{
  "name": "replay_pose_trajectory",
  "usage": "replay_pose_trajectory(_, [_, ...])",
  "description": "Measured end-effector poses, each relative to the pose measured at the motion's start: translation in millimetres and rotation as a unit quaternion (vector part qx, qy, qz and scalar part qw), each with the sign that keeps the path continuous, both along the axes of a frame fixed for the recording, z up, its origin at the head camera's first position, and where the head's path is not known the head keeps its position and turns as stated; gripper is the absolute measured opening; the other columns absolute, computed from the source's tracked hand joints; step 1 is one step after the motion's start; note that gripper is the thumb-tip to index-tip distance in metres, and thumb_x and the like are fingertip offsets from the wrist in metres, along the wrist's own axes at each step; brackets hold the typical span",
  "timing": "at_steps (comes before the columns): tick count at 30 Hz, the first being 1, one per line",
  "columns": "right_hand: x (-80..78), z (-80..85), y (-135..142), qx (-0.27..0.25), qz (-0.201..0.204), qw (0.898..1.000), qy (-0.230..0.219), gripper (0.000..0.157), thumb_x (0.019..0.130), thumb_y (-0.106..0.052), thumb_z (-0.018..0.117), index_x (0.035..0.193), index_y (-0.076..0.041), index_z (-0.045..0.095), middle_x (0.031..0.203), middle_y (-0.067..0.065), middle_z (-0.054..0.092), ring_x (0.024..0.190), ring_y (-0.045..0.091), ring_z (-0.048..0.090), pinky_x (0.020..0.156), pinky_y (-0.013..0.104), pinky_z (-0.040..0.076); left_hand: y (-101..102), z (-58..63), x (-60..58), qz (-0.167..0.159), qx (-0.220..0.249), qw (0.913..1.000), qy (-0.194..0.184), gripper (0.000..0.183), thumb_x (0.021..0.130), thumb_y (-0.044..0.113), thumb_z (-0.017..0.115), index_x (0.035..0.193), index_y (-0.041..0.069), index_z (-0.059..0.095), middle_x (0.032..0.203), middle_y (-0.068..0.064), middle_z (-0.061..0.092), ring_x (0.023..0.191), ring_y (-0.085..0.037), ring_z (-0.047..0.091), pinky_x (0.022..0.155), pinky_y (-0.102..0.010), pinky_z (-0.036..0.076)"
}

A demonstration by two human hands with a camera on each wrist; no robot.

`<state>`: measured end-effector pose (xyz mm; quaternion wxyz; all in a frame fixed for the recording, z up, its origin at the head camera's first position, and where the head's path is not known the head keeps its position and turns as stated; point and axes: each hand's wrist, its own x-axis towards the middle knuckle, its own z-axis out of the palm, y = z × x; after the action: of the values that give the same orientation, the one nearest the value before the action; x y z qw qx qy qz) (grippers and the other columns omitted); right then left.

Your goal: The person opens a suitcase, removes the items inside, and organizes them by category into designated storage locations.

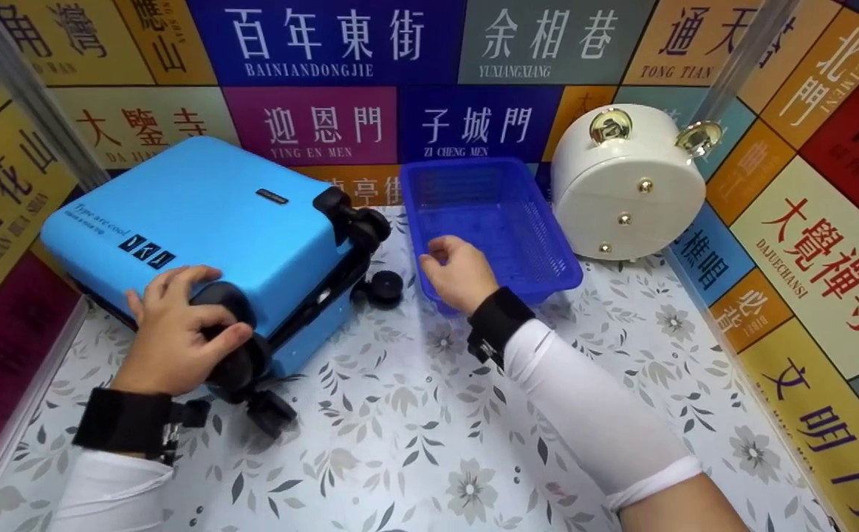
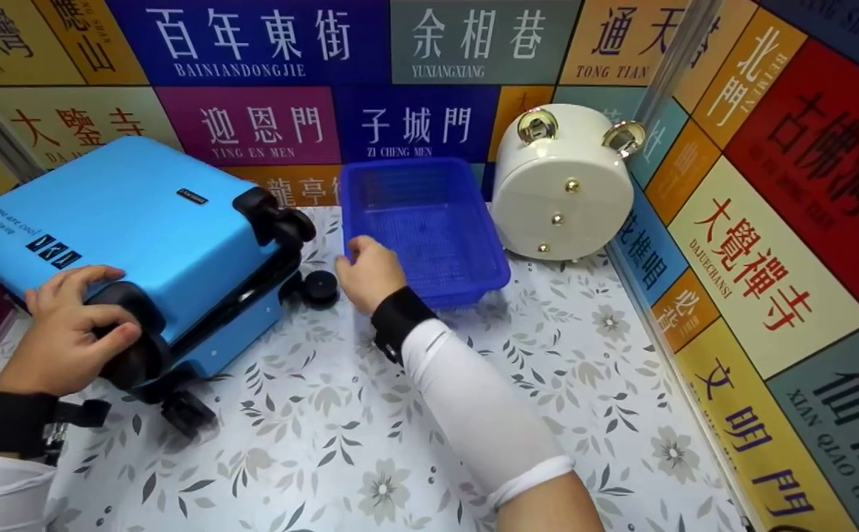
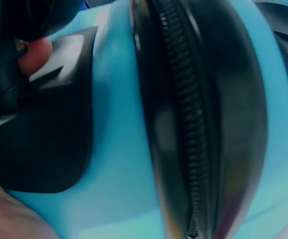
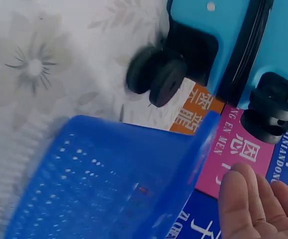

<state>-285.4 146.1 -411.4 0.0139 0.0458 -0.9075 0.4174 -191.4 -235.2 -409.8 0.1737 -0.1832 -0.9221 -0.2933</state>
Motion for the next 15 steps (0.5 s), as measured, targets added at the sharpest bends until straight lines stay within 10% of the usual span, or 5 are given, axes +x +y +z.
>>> replay_pose_trajectory(9, [-36.8,12.5,-43,0.071,0.066,0.994,-0.042,0.08,0.099,-0.045,0.071,0.162,-0.007,0.04,0.161,0.014,0.05,0.147,0.029,0.05,0.123,0.041,0.04,-2,-2.7,7.0,-0.015,0.026,0.9995,0.006,0.02,0.085,0.031,0.086,0.068,0.031,0.075,0.148,-0.016,0.056,0.149,-0.051,0.027,0.116,-0.082,-0.015])
replay_pose_trajectory(15, [-45.8,8.2,-55,0.094,0.055,0.994,-0.019,0.054,0.099,-0.035,0.073,0.145,-0.009,0.06,0.133,0.01,0.071,0.119,0.026,0.066,0.106,0.039,0.051,-2,-1.6,5.1,-0.025,0.025,0.9993,0.011,0.022,0.084,0.026,0.086,0.067,0.031,0.072,0.147,-0.014,0.056,0.148,-0.05,0.028,0.116,-0.083,-0.014])
